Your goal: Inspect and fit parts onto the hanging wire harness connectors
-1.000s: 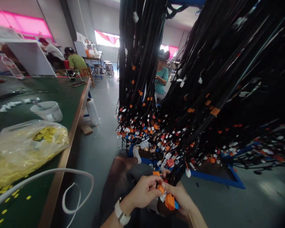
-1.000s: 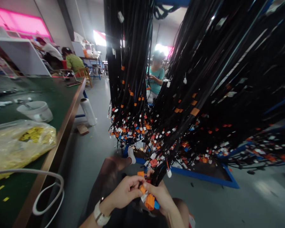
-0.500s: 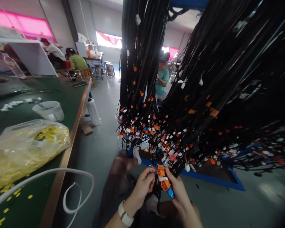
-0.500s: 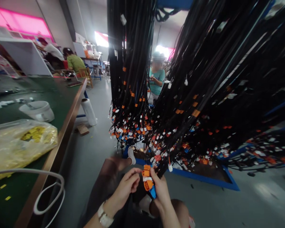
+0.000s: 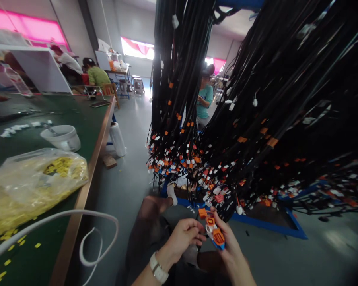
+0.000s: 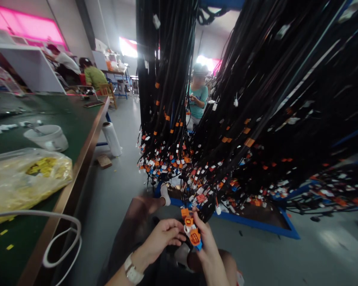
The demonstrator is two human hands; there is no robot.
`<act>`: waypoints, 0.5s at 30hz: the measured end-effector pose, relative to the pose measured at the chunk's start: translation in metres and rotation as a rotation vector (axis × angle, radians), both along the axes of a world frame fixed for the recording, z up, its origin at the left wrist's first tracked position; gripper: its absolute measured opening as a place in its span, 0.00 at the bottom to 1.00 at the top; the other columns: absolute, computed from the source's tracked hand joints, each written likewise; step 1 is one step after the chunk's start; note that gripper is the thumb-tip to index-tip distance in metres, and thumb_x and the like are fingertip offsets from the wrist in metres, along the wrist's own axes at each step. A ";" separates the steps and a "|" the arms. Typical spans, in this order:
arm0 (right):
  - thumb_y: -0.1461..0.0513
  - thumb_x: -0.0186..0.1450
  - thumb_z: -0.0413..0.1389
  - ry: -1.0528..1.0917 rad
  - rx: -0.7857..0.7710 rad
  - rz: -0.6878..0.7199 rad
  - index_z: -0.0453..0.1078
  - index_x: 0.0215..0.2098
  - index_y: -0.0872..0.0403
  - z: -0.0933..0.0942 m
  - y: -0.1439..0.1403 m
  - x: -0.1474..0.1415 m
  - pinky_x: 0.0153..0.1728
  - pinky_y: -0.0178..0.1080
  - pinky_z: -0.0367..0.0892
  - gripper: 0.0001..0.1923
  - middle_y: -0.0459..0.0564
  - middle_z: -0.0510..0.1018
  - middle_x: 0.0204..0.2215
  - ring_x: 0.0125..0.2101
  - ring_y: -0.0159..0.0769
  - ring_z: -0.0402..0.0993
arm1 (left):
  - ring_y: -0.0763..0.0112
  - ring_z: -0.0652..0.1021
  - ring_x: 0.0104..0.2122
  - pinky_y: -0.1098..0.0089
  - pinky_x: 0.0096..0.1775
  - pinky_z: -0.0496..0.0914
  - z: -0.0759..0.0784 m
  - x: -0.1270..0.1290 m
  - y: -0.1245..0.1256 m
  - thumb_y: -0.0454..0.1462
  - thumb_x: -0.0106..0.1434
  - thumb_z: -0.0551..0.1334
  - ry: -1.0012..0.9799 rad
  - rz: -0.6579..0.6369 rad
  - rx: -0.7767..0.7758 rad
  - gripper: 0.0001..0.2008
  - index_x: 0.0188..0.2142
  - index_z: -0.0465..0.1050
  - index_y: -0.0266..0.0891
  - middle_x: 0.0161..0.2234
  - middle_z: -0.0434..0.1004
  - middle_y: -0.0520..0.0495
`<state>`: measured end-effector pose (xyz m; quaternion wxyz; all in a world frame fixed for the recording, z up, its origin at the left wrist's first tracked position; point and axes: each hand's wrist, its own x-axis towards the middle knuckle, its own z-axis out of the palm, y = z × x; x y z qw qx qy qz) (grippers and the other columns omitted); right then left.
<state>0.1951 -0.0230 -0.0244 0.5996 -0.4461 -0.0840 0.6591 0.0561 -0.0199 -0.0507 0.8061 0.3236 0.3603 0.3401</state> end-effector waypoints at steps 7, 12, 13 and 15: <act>0.62 0.45 0.69 0.244 0.091 0.120 0.67 0.19 0.51 -0.007 -0.005 0.010 0.12 0.27 0.57 0.13 0.37 0.67 0.12 0.12 0.24 0.60 | 0.75 0.75 0.22 0.75 0.26 0.66 0.003 -0.003 0.003 0.44 0.49 0.65 -0.018 0.016 -0.014 0.18 0.34 0.68 0.32 0.29 0.75 0.46; 0.58 0.50 0.67 0.326 0.159 0.121 0.68 0.26 0.52 -0.018 -0.013 0.018 0.12 0.26 0.55 0.12 0.36 0.62 0.10 0.11 0.22 0.54 | 0.76 0.74 0.22 0.75 0.24 0.65 0.000 -0.003 0.005 0.42 0.51 0.63 -0.001 0.063 -0.032 0.18 0.38 0.67 0.32 0.28 0.75 0.47; 0.58 0.50 0.67 0.340 0.166 0.114 0.68 0.26 0.52 -0.020 -0.016 0.017 0.12 0.26 0.55 0.13 0.35 0.62 0.10 0.10 0.22 0.53 | 0.75 0.75 0.22 0.75 0.25 0.66 -0.001 -0.002 0.005 0.41 0.51 0.63 0.006 0.071 -0.044 0.19 0.40 0.66 0.33 0.28 0.75 0.47; 0.58 0.49 0.67 0.346 0.168 0.112 0.69 0.27 0.52 -0.021 -0.019 0.014 0.13 0.26 0.56 0.13 0.35 0.62 0.09 0.10 0.22 0.53 | 0.74 0.75 0.24 0.74 0.26 0.67 -0.002 -0.002 0.005 0.40 0.51 0.64 0.009 0.066 -0.049 0.21 0.43 0.66 0.33 0.29 0.76 0.47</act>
